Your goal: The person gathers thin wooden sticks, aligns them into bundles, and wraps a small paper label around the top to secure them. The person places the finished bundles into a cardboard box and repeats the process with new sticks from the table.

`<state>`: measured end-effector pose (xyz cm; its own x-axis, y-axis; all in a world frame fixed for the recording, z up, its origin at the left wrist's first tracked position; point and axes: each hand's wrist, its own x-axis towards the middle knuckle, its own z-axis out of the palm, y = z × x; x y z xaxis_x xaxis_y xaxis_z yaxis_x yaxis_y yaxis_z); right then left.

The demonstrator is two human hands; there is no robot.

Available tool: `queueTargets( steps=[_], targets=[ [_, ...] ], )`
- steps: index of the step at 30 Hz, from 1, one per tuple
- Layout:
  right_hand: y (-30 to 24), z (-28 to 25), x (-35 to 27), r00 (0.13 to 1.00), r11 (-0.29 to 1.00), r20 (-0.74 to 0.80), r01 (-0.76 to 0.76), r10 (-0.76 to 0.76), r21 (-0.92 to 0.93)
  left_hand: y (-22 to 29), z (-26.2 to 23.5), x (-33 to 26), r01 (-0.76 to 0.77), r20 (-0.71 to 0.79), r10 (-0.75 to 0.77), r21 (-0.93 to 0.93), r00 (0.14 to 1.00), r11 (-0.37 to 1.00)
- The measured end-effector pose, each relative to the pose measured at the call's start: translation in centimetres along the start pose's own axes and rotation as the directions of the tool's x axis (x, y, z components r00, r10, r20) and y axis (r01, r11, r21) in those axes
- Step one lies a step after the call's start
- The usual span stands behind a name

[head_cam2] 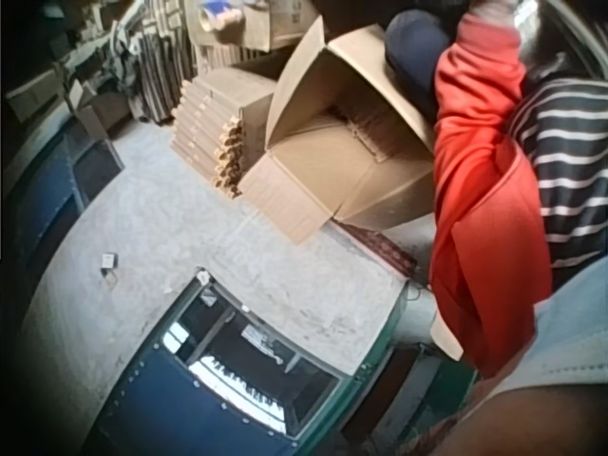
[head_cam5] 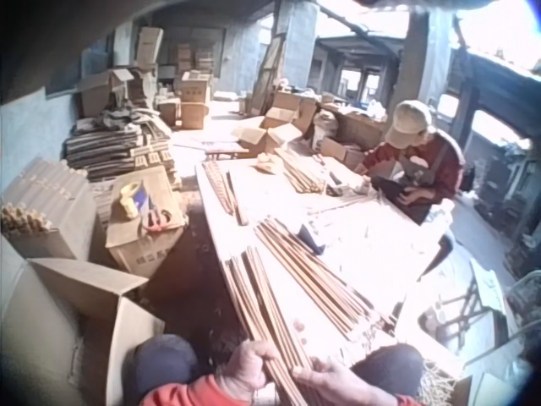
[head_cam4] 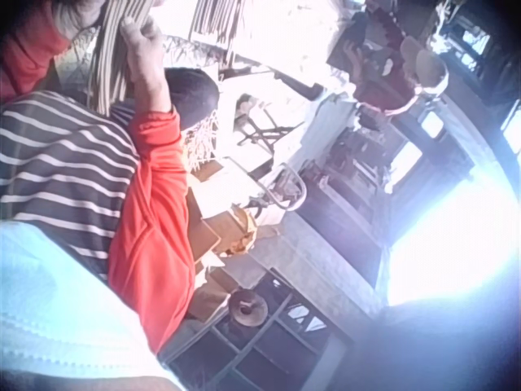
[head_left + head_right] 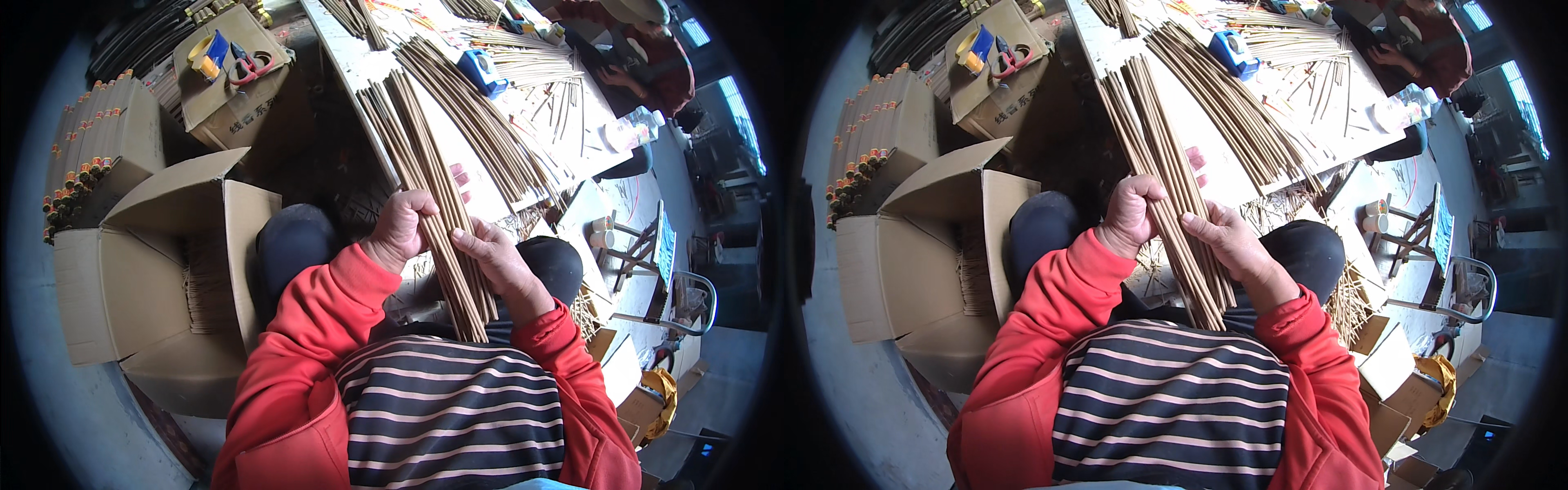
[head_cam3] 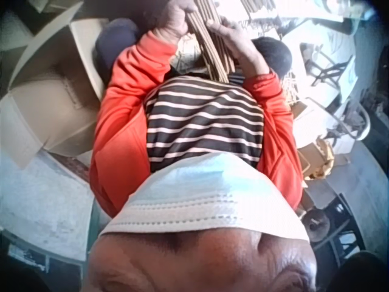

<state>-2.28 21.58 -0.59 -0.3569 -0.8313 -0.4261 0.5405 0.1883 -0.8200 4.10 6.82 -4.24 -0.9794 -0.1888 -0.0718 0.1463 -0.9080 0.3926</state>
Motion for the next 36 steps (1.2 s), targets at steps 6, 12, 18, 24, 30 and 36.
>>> queueTargets(
  steps=[6,12,18,24,30,36],
  targets=[
    [1.3,-1.1,0.1,0.997,0.985,0.055,-0.063,0.055,0.162,0.0,0.3,0.0,0.058,0.046,-0.053,-0.112,0.998,0.992],
    [1.1,-0.7,-0.1,0.989,0.983,0.122,-0.106,0.088,0.152,-0.2,0.5,-0.2,0.018,-0.019,-0.020,-0.108,1.000,0.994],
    [-1.5,-1.9,0.4,0.994,0.923,-0.071,0.050,-0.083,-0.381,-0.2,0.2,0.1,0.070,0.035,-0.066,-0.145,0.997,0.987],
    [-5.3,-0.8,4.0,0.898,0.714,-0.097,0.272,-0.430,-0.645,0.1,0.5,-0.3,0.102,-0.069,-0.108,-0.091,0.992,0.991],
    [-4.6,0.9,6.8,0.903,0.713,-0.084,0.273,-0.422,-0.646,0.0,0.5,-0.3,0.105,-0.028,-0.111,-0.160,0.993,0.982],
    [-4.7,0.9,6.9,0.929,0.846,-0.167,0.212,-0.329,-0.489,0.2,0.1,-0.6,0.126,-0.001,-0.128,-0.143,0.992,0.982]
  ],
)
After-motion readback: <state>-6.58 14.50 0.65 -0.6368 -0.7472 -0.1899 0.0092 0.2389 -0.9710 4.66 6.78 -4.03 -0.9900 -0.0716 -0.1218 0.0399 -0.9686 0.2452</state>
